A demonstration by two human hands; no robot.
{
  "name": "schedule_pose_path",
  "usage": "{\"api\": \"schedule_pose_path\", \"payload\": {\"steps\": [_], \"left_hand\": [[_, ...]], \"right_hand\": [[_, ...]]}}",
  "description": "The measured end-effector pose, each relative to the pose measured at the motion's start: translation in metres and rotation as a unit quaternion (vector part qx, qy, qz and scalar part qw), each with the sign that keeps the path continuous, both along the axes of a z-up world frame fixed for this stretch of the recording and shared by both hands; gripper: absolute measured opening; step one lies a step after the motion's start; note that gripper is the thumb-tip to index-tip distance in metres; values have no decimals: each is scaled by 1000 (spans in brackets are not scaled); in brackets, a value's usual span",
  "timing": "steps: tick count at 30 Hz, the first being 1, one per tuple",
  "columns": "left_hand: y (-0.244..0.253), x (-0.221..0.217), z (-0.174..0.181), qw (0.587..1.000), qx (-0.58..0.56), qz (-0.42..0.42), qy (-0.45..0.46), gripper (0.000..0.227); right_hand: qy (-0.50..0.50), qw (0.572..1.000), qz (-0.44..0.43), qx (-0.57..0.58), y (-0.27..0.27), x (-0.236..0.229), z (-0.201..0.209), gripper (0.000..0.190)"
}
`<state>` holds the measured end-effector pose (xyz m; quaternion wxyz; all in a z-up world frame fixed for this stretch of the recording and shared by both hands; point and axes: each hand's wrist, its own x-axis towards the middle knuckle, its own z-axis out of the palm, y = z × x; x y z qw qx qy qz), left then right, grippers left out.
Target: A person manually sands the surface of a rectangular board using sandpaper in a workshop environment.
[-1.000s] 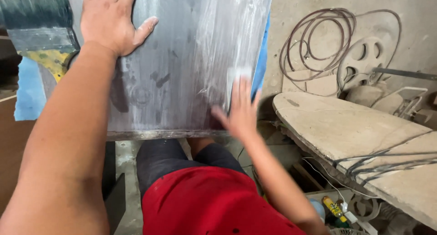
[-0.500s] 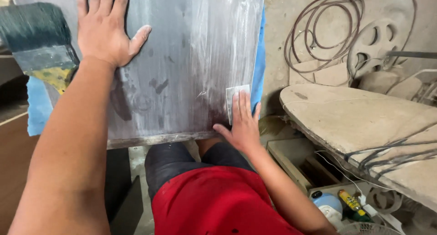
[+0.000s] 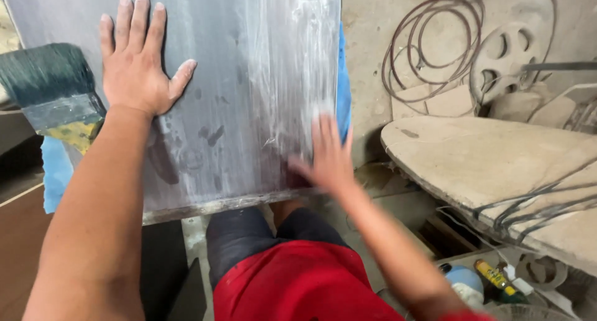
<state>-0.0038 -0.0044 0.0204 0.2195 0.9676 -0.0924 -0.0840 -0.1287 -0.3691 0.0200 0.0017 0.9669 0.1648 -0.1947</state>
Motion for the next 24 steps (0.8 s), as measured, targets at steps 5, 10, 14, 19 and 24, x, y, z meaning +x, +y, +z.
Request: {"api": "schedule_pose_path", "payload": {"steps": [5,10,14,19,24], "left_hand": [[0,2,1,1000,14,7,19,89],[1,8,4,1000,7,3,18,88],[4,2,0,1000,-7,0,16,90],[4,-1,3,1000,4,-8,10,85],[6,0,-8,999,-12,-26,-27,90]], "right_hand": [[98,993,-51,-28,36,154,20,111],[82,995,-46,-41,30,89,16,110],[46,998,-45,-8,10,-57,1,115],[97,992,-83,-18,29,28,9,109],[94,991,-97,-18,32,27,10,108]]}}
